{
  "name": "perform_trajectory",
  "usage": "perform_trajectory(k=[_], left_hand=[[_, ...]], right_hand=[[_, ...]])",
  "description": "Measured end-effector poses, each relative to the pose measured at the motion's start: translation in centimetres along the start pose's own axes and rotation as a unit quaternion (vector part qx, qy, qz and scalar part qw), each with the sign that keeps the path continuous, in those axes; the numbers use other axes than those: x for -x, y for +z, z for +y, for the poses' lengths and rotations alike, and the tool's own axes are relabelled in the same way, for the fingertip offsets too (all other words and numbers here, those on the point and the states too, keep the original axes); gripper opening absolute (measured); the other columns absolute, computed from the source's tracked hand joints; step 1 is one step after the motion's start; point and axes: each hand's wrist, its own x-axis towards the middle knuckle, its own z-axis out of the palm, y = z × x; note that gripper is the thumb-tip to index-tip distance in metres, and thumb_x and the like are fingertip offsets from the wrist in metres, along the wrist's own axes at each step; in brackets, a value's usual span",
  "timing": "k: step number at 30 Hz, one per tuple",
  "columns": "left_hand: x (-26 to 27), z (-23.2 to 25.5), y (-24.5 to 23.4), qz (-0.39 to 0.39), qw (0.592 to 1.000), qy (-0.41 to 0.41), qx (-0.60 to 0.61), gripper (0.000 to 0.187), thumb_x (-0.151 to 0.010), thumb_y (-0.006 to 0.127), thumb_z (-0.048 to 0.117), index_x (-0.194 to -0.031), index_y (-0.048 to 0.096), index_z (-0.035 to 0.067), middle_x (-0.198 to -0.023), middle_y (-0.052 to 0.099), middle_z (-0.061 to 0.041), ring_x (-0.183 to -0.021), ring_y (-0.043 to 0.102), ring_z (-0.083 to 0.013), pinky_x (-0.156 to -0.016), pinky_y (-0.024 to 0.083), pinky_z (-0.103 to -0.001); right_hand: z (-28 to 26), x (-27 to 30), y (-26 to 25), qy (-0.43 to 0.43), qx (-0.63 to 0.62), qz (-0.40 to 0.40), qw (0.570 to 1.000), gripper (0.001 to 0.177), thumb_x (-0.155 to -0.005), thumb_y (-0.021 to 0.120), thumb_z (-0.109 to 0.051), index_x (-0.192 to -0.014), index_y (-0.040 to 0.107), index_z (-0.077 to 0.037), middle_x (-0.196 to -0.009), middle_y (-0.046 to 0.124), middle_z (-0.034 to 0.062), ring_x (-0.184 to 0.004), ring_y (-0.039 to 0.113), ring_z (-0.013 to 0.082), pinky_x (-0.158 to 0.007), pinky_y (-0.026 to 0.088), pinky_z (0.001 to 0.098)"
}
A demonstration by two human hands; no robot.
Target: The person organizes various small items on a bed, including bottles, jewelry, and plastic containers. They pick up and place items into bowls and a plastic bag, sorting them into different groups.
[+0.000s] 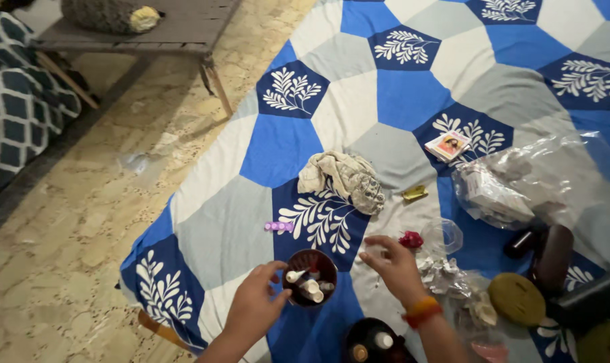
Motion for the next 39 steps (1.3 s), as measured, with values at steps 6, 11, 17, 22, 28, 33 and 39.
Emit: perform_trajectory(k=[6, 11, 17, 22, 28, 33, 39], left_hand=[[-4.4, -0.7, 1.5, -0.075, 0.983, 0.140, -0.096, 0.022, -0.079, 0.072, 0.009, -0.101, 0.069, 0.013, -0.094, 0.066, -0.011, -0.092, 0.065, -0.0363, -0.079, 0.052, -0.048], [-6.5, 0.1, -0.2, -0.132, 0.973, 0.176, -0.072, 0.031, -0.075, 0.080, 0.016, -0.104, 0.068, 0.011, -0.097, 0.063, -0.011, -0.098, 0.062, -0.0356, -0.082, 0.051, -0.048], [-6.5, -0.1, -2.1, -0.167, 0.960, 0.210, -0.084, 0.060, -0.065, 0.085, 0.015, -0.122, 0.065, 0.014, -0.109, 0.056, -0.013, -0.103, 0.057, -0.0368, -0.083, 0.050, -0.048], [-8.0, -1.2, 0.5, -0.124, 0.967, 0.171, -0.140, 0.044, -0.073, 0.067, 0.001, -0.115, 0.065, 0.018, -0.112, 0.056, -0.015, -0.103, 0.061, -0.0394, -0.082, 0.054, -0.050], [-9.7, -1.9, 2.7, -0.189, 0.972, 0.073, -0.119, 0.055, -0.085, 0.061, 0.009, -0.138, 0.055, 0.023, -0.120, 0.061, -0.019, -0.096, 0.068, -0.0476, -0.086, 0.054, -0.056], [-10.6, -1.4, 7.3, -0.166, 0.972, 0.107, -0.129, 0.059, -0.078, 0.060, 0.010, -0.134, 0.055, 0.030, -0.122, 0.064, -0.010, -0.104, 0.069, -0.0401, -0.093, 0.055, -0.052], [-12.8, -5.2, 17.7, -0.207, 0.958, 0.100, -0.171, 0.083, -0.068, 0.069, 0.011, -0.144, 0.048, 0.035, -0.130, 0.058, -0.009, -0.116, 0.067, -0.0305, -0.096, 0.057, -0.044]], right_hand=[[-7.4, 6.3, 2.7, 0.036, -0.243, -0.127, 0.961, 0.045, -0.088, 0.069, -0.004, -0.130, 0.054, -0.006, -0.116, 0.066, 0.0046, -0.100, 0.066, 0.0138, -0.085, 0.057, 0.0305], [-8.5, 7.3, 4.6, 0.058, -0.223, -0.108, 0.967, 0.040, -0.092, 0.069, -0.009, -0.130, 0.057, -0.004, -0.118, 0.067, 0.0056, -0.103, 0.068, 0.0144, -0.083, 0.058, 0.0322], [-3.1, 8.3, 4.0, 0.168, -0.239, 0.009, 0.956, 0.044, -0.088, 0.071, -0.017, -0.130, 0.061, -0.007, -0.116, 0.070, 0.0040, -0.098, 0.069, 0.0145, -0.076, 0.059, 0.0359], [-1.3, 9.8, 0.1, 0.233, -0.343, 0.150, 0.898, 0.043, -0.090, 0.064, -0.019, -0.130, 0.061, -0.004, -0.114, 0.071, 0.0116, -0.099, 0.071, 0.0242, -0.080, 0.060, 0.0417], [-4.0, 11.8, -4.1, 0.231, -0.438, 0.225, 0.839, 0.042, -0.091, 0.057, -0.021, -0.129, 0.063, -0.004, -0.115, 0.072, 0.0131, -0.101, 0.070, 0.0289, -0.086, 0.059, 0.0427], [-0.6, 14.8, -10.9, 0.168, -0.516, 0.283, 0.791, 0.034, -0.093, 0.059, -0.022, -0.123, 0.062, -0.006, -0.114, 0.071, 0.0115, -0.100, 0.070, 0.0276, -0.085, 0.058, 0.0420], [7.2, 18.6, -25.3, 0.152, -0.246, 0.489, 0.823, 0.037, -0.092, 0.065, -0.015, -0.126, 0.063, -0.003, -0.115, 0.070, 0.0113, -0.100, 0.068, 0.0249, -0.079, 0.058, 0.0398]])
